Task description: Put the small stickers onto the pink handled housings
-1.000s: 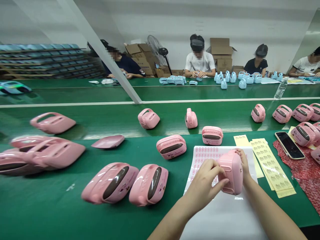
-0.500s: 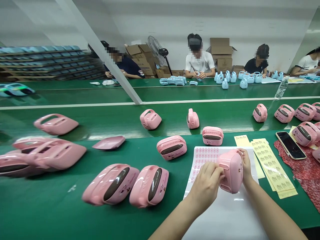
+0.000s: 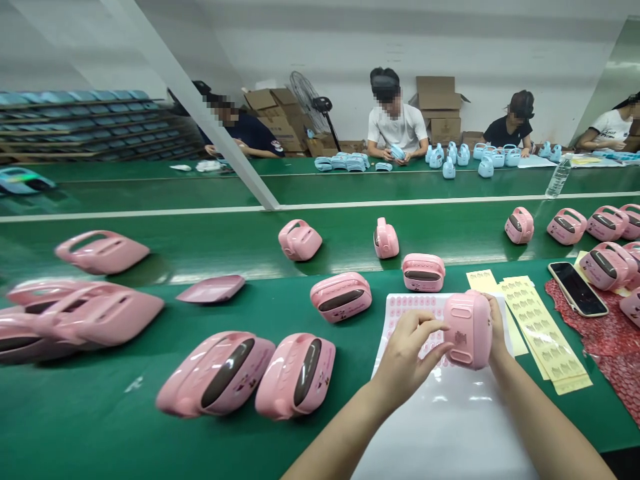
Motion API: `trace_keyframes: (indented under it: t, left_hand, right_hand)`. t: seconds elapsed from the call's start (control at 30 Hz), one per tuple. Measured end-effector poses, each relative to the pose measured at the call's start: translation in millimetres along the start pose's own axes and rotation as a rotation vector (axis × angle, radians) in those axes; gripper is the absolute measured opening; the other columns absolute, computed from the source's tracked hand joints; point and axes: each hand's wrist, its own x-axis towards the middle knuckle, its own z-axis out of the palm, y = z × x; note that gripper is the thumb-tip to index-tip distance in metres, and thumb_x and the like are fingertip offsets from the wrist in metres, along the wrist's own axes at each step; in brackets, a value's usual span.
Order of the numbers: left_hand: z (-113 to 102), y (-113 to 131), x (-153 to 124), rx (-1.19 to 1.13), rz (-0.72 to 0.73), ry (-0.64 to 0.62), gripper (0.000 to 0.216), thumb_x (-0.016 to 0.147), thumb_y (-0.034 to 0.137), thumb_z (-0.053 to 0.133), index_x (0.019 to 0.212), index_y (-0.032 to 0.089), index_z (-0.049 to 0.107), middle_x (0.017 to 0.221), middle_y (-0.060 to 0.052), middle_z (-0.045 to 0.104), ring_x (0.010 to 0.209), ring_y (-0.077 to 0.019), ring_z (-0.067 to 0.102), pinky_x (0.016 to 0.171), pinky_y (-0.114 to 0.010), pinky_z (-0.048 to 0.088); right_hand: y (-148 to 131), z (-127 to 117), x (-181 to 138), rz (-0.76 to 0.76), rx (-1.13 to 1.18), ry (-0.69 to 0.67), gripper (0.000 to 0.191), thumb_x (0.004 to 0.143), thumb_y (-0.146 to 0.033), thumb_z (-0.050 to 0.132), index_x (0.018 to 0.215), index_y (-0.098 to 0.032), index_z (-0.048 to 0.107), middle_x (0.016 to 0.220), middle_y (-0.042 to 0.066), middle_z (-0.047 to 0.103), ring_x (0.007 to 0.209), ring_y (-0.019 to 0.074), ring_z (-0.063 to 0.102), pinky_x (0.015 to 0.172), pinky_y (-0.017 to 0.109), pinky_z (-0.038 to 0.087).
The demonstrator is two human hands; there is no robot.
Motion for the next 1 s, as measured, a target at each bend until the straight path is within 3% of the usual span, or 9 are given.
trace_keyframes:
  t: [0.17,0.6,0.83,1.0]
  left_hand:
    - [1.3,-1.0,2.6,-0.027,-0.014,-0.079,0.014,0.086,0.027,0.05,0.091,0.019,0.061,0.082,-0.005,0.055,0.076,-0.0176,0.054,0.067,-0.03,0.049]
    - [-12.5,6.2,-2.1,-0.011,-0.028,-0.105,0.015,0.086,0.025,0.049,0.077,0.02,0.06,0.08,-0.005,0.056,0.076,-0.0181,0.054,0.065,-0.03,0.048]
    - [-19.8,12.9,-5.0,0.038,0.054,0.018,0.009,0.084,0.027,0.055,0.084,0.018,0.059,0.076,-0.003,0.056,0.071,-0.0161,0.053,0.063,-0.028,0.048]
    - [-19.3,15.5,-8.1,0.043,0.131,0.089,0.008,0.084,0.017,0.054,0.091,0.018,0.059,0.083,-0.005,0.06,0.074,-0.0151,0.055,0.065,-0.026,0.049]
  right_hand:
    - [-4.9,3.3,-1.7,0.066,0.053,0.019,0.028,0.067,-0.045,0.06,0.082,-0.023,0.052,0.078,0.001,0.061,0.072,0.0189,0.056,0.067,0.034,0.044]
    - [-23.3,8.8,-10.6,-0.037,-0.072,-0.002,0.036,0.074,-0.056,0.054,0.085,-0.022,0.05,0.07,0.0,0.06,0.066,0.0181,0.054,0.062,0.031,0.04]
    - [-30.1,10.8,-16.5,-0.017,-0.039,-0.006,0.036,0.073,-0.055,0.055,0.085,-0.021,0.05,0.073,0.0,0.06,0.064,0.0167,0.053,0.061,0.031,0.041]
    - [-30.9,10.4,-18.8,-0.029,0.011,0.003,0.031,0.068,-0.047,0.061,0.081,-0.022,0.051,0.077,0.001,0.059,0.072,0.0179,0.054,0.067,0.032,0.042]
